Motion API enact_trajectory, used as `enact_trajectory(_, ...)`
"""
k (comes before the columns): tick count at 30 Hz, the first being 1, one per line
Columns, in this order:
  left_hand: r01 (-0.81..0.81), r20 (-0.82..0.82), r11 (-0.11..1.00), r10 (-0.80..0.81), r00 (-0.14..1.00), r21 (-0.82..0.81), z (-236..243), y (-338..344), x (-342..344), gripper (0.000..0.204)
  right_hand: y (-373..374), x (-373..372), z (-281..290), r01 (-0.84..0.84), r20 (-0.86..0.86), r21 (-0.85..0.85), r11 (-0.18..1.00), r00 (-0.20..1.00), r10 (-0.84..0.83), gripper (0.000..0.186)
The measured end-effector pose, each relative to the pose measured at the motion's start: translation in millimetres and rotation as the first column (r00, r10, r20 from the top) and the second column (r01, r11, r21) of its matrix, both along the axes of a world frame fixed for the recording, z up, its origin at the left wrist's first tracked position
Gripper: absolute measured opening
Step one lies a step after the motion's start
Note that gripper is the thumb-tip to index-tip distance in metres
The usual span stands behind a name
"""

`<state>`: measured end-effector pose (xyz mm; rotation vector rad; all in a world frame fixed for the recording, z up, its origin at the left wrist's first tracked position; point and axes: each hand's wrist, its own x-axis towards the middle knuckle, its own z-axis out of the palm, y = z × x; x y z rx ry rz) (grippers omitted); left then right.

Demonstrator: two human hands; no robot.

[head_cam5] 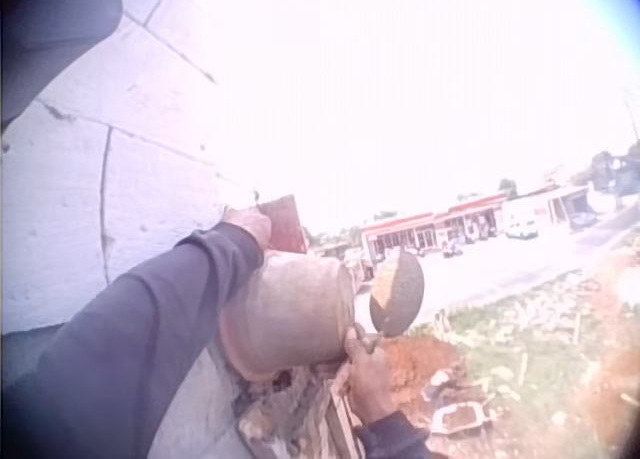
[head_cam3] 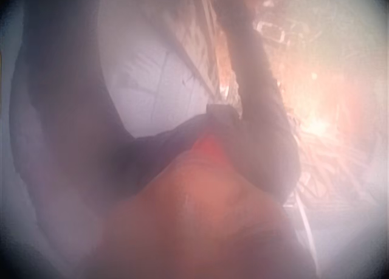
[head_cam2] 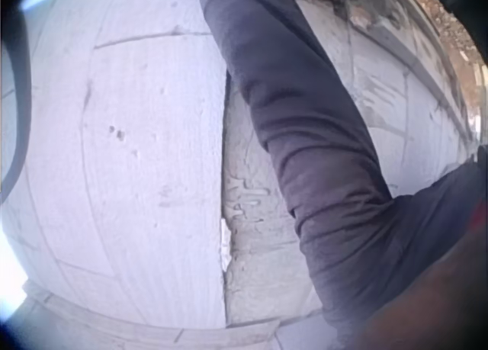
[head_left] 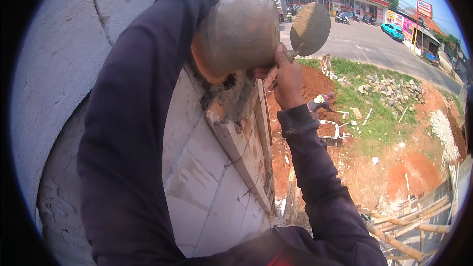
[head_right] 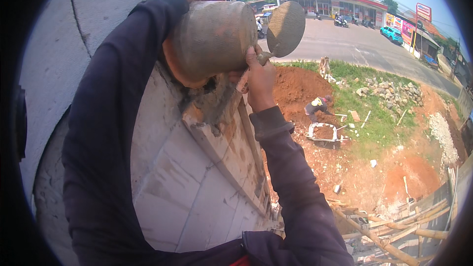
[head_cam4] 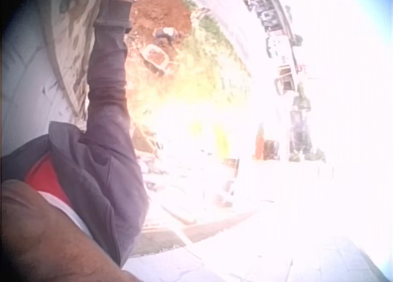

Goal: The person scoops cement from a bucket with a trowel and applies it to a vertical wall section on scaffolding. They repeatedly smooth and level the surface while working at height.

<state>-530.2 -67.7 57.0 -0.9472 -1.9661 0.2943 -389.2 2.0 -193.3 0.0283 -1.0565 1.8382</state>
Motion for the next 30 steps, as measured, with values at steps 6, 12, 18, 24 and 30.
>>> enact_trajectory(6, 0.080, 0.011, 0.997, -0.079, 0.997, -0.017, 2, -6, 3, 0.025, -6, 2, -1, 0.055, 0.026, 0.027, 0.998, 0.998, -0.056, 0.048)
enact_trajectory(12, 0.042, 0.021, 0.999, -0.042, 0.999, 0.008, 1, -6, 6, 0.029, -8, 0, 1, 0.105, -0.018, 0.054, 0.993, 0.994, -0.105, 0.051)
enact_trajectory(18, 0.033, 0.044, 0.999, -0.032, 0.999, -0.016, 1, -7, 9, 0.029, -3, 0, -1, 0.066, 0.003, 0.027, 0.997, 0.998, -0.067, 0.054)
enact_trajectory(24, 0.028, 0.059, 1.000, -0.028, 0.998, 0.009, 1, -5, 7, 0.028, -6, 0, 1, 0.111, -0.046, 0.044, 0.993, 0.993, -0.109, 0.061)
enact_trajectory(30, 0.024, 0.094, 1.000, -0.025, 0.995, 0.013, 6, 5, -7, 0.027, -6, 2, 3, 0.150, -0.018, 0.071, 0.986, 0.989, -0.149, 0.059)
